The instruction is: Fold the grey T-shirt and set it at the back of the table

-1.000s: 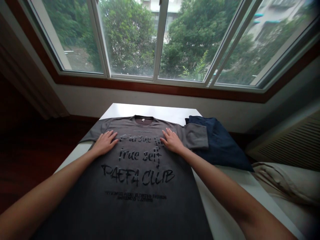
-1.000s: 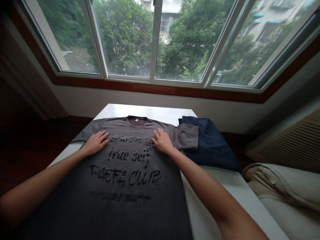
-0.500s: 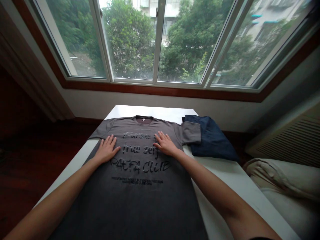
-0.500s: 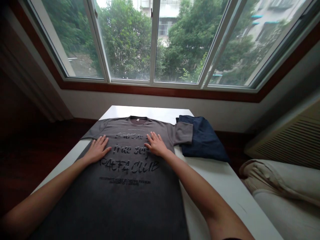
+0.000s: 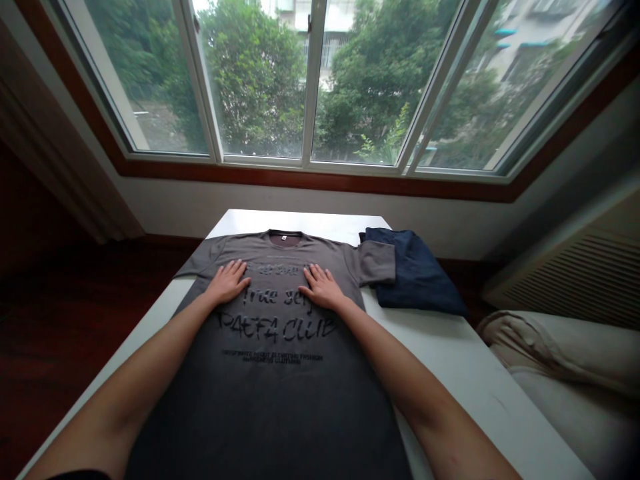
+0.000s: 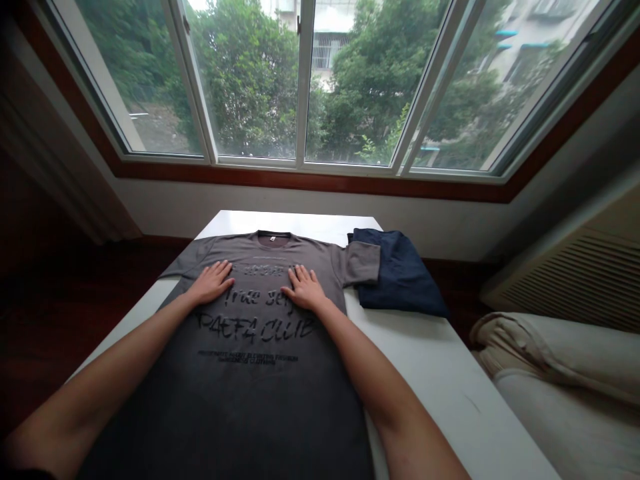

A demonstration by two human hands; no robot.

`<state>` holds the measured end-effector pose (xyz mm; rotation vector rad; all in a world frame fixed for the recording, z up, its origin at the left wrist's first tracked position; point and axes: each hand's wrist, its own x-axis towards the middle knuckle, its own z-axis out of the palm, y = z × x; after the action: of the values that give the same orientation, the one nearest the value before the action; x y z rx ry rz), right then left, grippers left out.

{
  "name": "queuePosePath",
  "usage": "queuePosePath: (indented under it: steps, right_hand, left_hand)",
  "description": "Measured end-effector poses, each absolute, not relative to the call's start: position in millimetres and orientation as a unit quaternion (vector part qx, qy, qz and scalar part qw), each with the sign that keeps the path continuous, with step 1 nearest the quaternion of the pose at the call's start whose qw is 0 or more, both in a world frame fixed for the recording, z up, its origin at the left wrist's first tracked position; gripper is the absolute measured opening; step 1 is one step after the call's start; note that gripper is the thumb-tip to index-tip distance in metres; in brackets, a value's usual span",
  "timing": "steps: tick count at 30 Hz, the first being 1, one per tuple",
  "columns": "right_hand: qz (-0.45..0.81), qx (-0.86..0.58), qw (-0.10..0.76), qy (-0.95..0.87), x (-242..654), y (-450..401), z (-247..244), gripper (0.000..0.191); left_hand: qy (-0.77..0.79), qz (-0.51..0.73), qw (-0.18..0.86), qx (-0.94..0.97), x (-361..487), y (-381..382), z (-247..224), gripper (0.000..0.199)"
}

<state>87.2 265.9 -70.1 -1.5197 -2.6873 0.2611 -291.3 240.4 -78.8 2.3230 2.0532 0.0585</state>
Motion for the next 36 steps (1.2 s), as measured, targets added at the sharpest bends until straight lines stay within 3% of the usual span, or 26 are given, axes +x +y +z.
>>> queuePosePath:
  steps: [6,12,16,21,27,31,36]
  right_hand:
    - [0.068,-0.590,0.010,-0.804,147,278,-69,0.086]
    - [0.079,-0.516,0.033,-0.852,73,287,-52,0.083]
    - [0.088,-0.489,0.041,-0.867,35,289,-60,0.067]
    - [0.079,-0.501,0.053,-0.860,86,292,-71,0.062]
    - [0.071,-0.568,0.030,-0.819,147,285,-63,0.074]
    - [0.074,-0.542,0.048,-0.836,101,249,-63,0.079]
    - [0.068,-0.443,0.062,-0.892,52,205,-69,0.071]
  left_hand:
    - [0.739,0.010,-0.012,0.673,-345,226,-78,0.081]
    - [0.641,0.068,0.017,0.764,-248,249,-76,0.070]
    - [0.611,0.069,0.046,0.787,-205,272,-81,0.064]
    - [0.675,0.057,0.043,0.734,-258,281,-79,0.068]
    - [0.745,0.031,0.028,0.666,-321,255,-62,0.073]
    - [0.675,0.043,0.016,0.737,-268,220,-67,0.072]
    - [0.584,0.049,0.034,0.810,-200,178,-76,0.077]
